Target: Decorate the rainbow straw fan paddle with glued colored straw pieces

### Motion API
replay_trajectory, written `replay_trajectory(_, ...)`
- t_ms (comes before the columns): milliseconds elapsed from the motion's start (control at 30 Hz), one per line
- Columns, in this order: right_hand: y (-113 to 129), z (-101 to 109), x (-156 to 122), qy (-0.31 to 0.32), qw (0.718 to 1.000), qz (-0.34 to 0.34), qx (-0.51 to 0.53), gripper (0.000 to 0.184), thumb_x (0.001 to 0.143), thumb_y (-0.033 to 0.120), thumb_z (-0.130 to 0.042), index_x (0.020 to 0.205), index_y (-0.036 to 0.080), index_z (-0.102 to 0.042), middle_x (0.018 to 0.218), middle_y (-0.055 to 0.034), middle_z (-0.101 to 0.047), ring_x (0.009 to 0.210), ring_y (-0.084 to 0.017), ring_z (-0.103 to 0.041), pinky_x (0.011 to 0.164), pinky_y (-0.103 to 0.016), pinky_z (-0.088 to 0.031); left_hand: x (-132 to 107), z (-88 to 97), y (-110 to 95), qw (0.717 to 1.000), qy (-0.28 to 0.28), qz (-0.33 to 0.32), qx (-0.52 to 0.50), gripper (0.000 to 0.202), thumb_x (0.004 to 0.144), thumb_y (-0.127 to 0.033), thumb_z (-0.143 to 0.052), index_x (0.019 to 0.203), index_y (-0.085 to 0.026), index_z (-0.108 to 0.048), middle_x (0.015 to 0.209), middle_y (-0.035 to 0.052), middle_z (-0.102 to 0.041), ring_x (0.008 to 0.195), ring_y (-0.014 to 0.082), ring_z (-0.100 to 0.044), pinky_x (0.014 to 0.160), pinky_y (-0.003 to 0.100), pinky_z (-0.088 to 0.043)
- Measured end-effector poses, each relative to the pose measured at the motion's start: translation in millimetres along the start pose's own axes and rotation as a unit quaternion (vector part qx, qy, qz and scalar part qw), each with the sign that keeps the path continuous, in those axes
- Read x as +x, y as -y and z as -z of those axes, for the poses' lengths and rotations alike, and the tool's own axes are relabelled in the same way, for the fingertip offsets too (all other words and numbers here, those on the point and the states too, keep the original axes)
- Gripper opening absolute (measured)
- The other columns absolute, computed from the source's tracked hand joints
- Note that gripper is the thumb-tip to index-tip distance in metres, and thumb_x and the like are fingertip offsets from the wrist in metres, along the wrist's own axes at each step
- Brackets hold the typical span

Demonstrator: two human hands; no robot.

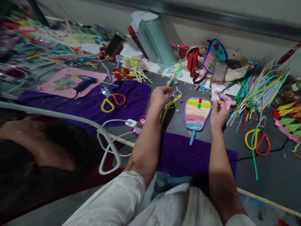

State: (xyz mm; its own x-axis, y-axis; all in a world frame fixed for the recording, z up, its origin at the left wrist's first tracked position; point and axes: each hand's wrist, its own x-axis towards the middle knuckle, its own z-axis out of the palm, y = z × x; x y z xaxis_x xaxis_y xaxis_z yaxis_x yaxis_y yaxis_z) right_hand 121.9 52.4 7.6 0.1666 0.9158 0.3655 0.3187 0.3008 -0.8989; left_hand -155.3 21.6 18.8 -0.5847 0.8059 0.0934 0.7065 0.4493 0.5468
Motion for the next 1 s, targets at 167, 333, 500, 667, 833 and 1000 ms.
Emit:
replay_trajectory(167, -1.1, -0.7, 0.3, -0.001, 1.000, 0.000, 0.011, 0.033, 0.090, 0.051, -0.060, 0.084, 0.020, -0.064, 0.065, 0.0018, -0.061, 0.056, -0.013, -0.051, 0.057, -0.026, -0.041, -7.3, 8.2, 15.3, 0.994, 0.017, 0.038, 0.099, 0.027, 0.080, -0.015, -0.062, 0.100, -0.020, -0.081, 0.104, 0.0116, -0.079, 0.100, 0.0301, -0.070, 0.085, 0.037, -0.051)
replay_trajectory(333, 0.1, -1.2, -0.6, 0.010, 1.000, -0.010, 0.002, 0.034, 0.090, 0.052, -0.059, 0.083, 0.019, -0.064, 0.065, 0.0020, -0.060, 0.056, -0.013, -0.048, 0.056, -0.026, -0.039, -12.2, -1.0, 19.3, 0.990, 0.056, 0.025, 0.126, 0.037, 0.077, -0.012, -0.063, 0.109, -0.022, -0.080, 0.109, 0.0131, -0.079, 0.105, 0.0325, -0.070, 0.086, 0.038, -0.053)
replay_trajectory(500, 1.0, -1.8, -0.6, 0.010, 1.000, -0.010, 0.007, 0.033, 0.089, 0.051, -0.059, 0.081, 0.019, -0.063, 0.063, 0.0028, -0.059, 0.054, -0.012, -0.046, 0.055, -0.025, -0.037, -12.9, -7.2, 20.2, 0.988, 0.059, 0.034, 0.136, 0.035, 0.081, -0.014, -0.062, 0.110, -0.022, -0.079, 0.112, 0.0148, -0.077, 0.109, 0.0337, -0.069, 0.085, 0.039, -0.052)
replay_trajectory(667, 3.2, -1.5, -0.7, 0.011, 1.000, -0.012, 0.008, 0.030, 0.088, 0.049, -0.059, 0.080, 0.020, -0.063, 0.061, 0.0028, -0.059, 0.054, -0.013, -0.047, 0.055, -0.026, -0.037, -12.1, -7.0, 23.3, 0.989, 0.064, 0.041, 0.127, 0.025, 0.082, -0.017, -0.064, 0.102, -0.022, -0.078, 0.114, 0.0138, -0.075, 0.107, 0.0317, -0.068, 0.086, 0.037, -0.051)
replay_trajectory(833, 6.0, -1.1, -1.0, 0.014, 1.000, -0.017, 0.000, 0.030, 0.087, 0.049, -0.058, 0.080, 0.020, -0.063, 0.065, 0.0012, -0.062, 0.056, -0.014, -0.051, 0.058, -0.027, -0.041, -19.7, 0.4, 18.0, 0.991, 0.013, 0.071, 0.108, 0.022, 0.088, -0.022, -0.059, 0.104, -0.021, -0.075, 0.113, 0.0107, -0.075, 0.105, 0.0259, -0.068, 0.087, 0.033, -0.049)
replay_trajectory(1000, 6.0, -1.3, -0.5, 0.023, 0.999, -0.022, 0.009, 0.030, 0.086, 0.049, -0.057, 0.081, 0.020, -0.063, 0.064, 0.0005, -0.063, 0.060, -0.016, -0.056, 0.062, -0.028, -0.045, -25.7, 1.7, 11.8, 0.996, 0.094, -0.009, -0.008, 0.025, 0.082, -0.022, -0.066, 0.103, -0.016, -0.078, 0.099, 0.0059, -0.078, 0.090, 0.0207, -0.069, 0.081, 0.028, -0.049)
